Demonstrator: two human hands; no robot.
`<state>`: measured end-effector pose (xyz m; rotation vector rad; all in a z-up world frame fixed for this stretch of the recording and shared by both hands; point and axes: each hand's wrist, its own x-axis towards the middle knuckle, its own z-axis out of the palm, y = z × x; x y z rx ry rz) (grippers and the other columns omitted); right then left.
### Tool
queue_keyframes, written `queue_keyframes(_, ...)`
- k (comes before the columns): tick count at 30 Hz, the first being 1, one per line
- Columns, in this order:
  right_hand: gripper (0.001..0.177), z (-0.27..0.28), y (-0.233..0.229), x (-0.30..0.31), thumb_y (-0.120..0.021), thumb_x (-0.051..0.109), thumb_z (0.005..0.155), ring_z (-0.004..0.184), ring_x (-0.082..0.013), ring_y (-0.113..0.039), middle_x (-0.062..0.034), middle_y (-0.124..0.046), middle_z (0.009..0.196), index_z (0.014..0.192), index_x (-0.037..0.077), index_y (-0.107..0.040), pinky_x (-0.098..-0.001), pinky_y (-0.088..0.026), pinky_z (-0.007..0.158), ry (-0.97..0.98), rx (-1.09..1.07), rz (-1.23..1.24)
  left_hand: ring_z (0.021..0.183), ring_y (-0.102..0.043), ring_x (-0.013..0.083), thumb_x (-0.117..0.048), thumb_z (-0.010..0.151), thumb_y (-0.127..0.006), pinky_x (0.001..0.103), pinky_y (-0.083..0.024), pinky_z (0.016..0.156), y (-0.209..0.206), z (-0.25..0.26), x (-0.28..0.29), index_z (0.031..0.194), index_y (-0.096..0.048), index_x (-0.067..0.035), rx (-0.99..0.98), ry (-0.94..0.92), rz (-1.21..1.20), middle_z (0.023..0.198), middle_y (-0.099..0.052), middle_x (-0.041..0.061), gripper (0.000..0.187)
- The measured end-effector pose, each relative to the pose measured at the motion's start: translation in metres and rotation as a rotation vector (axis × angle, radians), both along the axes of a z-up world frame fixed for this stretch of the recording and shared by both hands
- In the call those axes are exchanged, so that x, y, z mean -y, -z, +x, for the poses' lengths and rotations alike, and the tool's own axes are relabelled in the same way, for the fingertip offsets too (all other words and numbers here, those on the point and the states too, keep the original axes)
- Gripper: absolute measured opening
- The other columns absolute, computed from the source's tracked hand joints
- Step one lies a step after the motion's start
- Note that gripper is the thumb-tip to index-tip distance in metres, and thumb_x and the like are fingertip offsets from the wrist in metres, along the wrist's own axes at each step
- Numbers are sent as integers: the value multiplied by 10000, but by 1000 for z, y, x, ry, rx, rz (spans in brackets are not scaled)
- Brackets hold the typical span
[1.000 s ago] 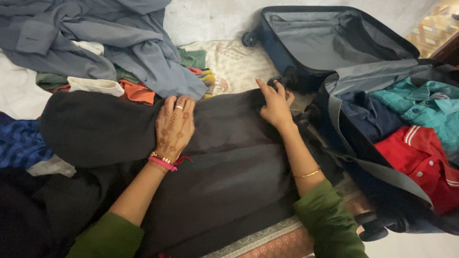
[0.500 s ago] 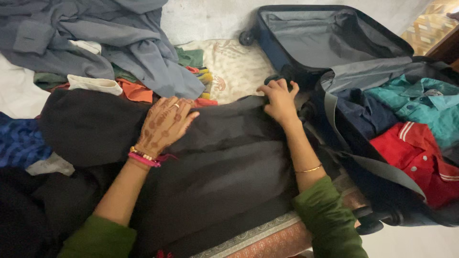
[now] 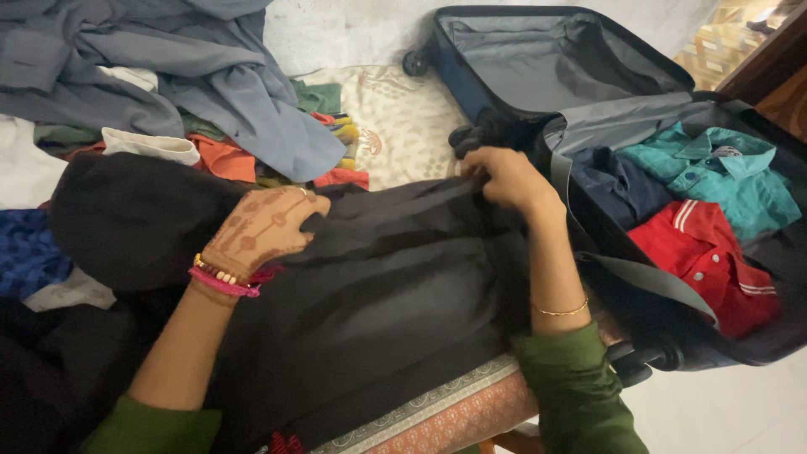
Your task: The person buttons and folds a red polo shirt, places it in a suitcase, and then buttons a black jacket on a bed.
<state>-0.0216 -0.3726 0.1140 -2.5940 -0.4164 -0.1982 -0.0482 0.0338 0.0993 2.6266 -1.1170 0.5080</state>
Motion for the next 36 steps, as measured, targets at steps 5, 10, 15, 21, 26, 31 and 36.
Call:
queue_keyframes(5,382,-4,6,4,-709,52,645,927,-257,-748,-93,-795,963,1011,104,-803,-361,-568,824,-62,-389,-224,1003,-675,246,-380,708,-738,410,-530,875,-8,-21,1,994,-702,-181,-373,-145,148,969,-706,42,351)
queue_keyframes(10,323,-11,-6,-2,-772,302,770,904,-258,-752,-103,-800,949,1037,123,-810,-356,-555,824,119,-420,-218,1034,-663,281,-587,876,-687,433,-505,929,-12,-27,17,964,-741,-162,-578,-283,204,1012,-688,62,437)
queue_keyframes(15,292,-4,3,1,-671,261,898,978,-281,-726,-108,-781,1025,1148,162,-784,-393,-508,919,303,99,-119,1202,-618,310,-439,1068,-513,440,-499,1026,18,-15,38,1226,-647,-125,-3,-18,-135,1234,-653,116,376)
queue_keyframes(21,354,37,63,21,-643,350,895,1208,-282,-596,-68,-718,1207,1213,232,-743,-630,-121,1116,200,-157,-317,1529,-140,388,-590,1007,-373,627,-168,1177,67,11,39,1589,-283,-243,-221,-54,65,1673,-216,74,684)
queue_keyframes(26,323,51,78,44,-654,411,890,1267,-268,-535,-24,-729,1204,1152,276,-787,-591,-119,1130,125,-212,-386,1565,52,376,-773,920,-239,685,-13,1189,83,24,34,1632,-73,-316,-510,-205,184,1720,-14,27,862)
queue_keyframes(31,293,56,86,49,-668,381,894,1123,-255,-659,-55,-765,1097,1105,212,-782,-528,-255,1081,164,-181,-303,1563,76,362,-803,887,-241,704,15,1177,77,18,36,1630,-53,-338,-572,-248,228,1721,0,19,896)
queue_keyframes(36,203,54,84,39,-636,181,869,1032,-324,-701,-130,-774,995,977,135,-802,-489,-389,971,257,57,-191,1564,77,361,-809,886,-252,701,17,1180,74,17,36,1633,-51,-332,-579,-248,220,1720,-9,23,908)
